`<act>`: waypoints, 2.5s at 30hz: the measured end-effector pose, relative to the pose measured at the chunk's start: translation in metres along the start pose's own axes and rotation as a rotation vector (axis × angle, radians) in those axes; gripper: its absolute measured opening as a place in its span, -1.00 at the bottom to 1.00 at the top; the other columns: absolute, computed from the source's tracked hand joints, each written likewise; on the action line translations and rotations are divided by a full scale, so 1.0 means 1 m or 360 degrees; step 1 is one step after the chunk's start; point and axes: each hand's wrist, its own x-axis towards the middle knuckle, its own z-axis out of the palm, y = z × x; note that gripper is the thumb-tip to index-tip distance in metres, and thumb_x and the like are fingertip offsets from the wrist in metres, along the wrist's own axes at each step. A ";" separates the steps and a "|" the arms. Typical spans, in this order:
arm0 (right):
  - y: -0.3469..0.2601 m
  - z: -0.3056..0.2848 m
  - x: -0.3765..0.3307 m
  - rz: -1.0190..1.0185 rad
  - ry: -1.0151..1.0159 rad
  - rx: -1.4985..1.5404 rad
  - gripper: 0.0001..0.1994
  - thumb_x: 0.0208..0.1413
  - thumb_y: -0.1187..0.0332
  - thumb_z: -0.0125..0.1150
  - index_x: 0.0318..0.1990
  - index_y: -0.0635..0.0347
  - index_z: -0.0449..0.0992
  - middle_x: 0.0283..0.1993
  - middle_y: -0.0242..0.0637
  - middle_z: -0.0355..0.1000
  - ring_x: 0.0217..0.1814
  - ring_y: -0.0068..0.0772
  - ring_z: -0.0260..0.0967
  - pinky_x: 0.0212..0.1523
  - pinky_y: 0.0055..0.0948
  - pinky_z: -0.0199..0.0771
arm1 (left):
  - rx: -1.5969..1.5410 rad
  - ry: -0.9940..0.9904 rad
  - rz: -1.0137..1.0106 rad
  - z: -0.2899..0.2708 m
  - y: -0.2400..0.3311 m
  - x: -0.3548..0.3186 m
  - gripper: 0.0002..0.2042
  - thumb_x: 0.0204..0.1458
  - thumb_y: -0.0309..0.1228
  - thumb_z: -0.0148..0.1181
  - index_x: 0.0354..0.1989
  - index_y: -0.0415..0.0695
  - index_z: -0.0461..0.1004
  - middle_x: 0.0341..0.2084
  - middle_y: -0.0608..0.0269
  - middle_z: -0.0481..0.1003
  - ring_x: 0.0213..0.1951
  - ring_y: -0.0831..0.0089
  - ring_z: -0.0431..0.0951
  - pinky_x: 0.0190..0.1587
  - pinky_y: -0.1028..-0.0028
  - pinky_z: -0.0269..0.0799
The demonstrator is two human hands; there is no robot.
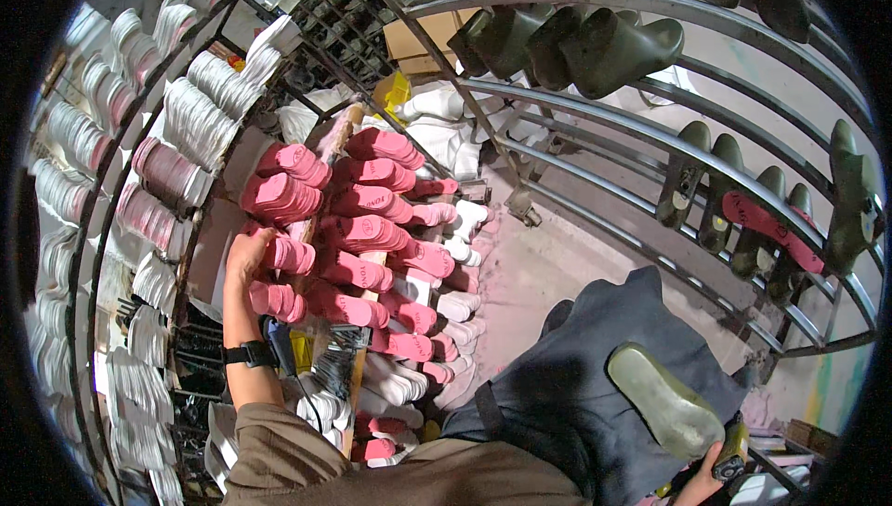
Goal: Attaching pink insoles to green shoe lasts using a pneumatic stapler gun in a factory setting.
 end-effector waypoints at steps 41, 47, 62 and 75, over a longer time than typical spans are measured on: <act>-0.053 0.018 -0.036 0.0091 0.0055 -0.0112 -0.49 -0.02 0.41 0.34 0.08 0.37 0.31 -0.03 -0.25 0.38 -0.03 -0.38 0.34 0.03 -0.40 0.31 | -0.1197 -0.0503 0.1345 0.355 0.413 -0.200 -0.44 -0.29 -0.26 0.41 -0.10 -0.27 0.38 -0.27 -0.09 0.52 -0.18 -0.01 0.52 -0.10 0.24 0.41; -0.060 0.020 -0.035 0.0186 0.0091 -0.0154 -0.48 -0.03 0.35 0.36 0.06 0.37 0.31 -0.03 -0.25 0.38 -0.03 -0.39 0.35 0.04 -0.41 0.30 | -0.0898 -0.0505 0.1288 0.381 0.454 -0.196 -0.49 -0.26 -0.25 0.37 -0.13 -0.25 0.37 -0.28 -0.13 0.52 -0.18 -0.07 0.51 -0.12 0.21 0.41; -0.069 0.022 -0.041 0.0070 0.0130 -0.0218 -0.56 -0.09 0.35 0.40 -0.07 0.39 0.43 -0.14 -0.26 0.44 -0.13 -0.41 0.37 -0.05 -0.43 0.34 | -0.1023 -0.1820 0.1836 0.280 0.231 -0.264 -0.30 -0.26 -0.46 0.44 0.16 -0.20 0.30 0.08 0.02 0.39 0.13 0.30 0.37 0.14 0.38 0.29; -0.057 0.006 -0.037 0.0105 0.0074 0.0083 -0.62 -0.09 0.37 0.41 -0.10 0.28 0.47 -0.19 -0.37 0.48 -0.20 -0.57 0.37 -0.14 -0.51 0.40 | -0.0258 -0.0790 0.3263 0.214 0.222 -0.405 -0.43 -0.16 -0.40 0.27 0.13 -0.09 0.34 0.18 0.20 0.28 0.17 -0.19 0.20 0.08 -0.02 0.26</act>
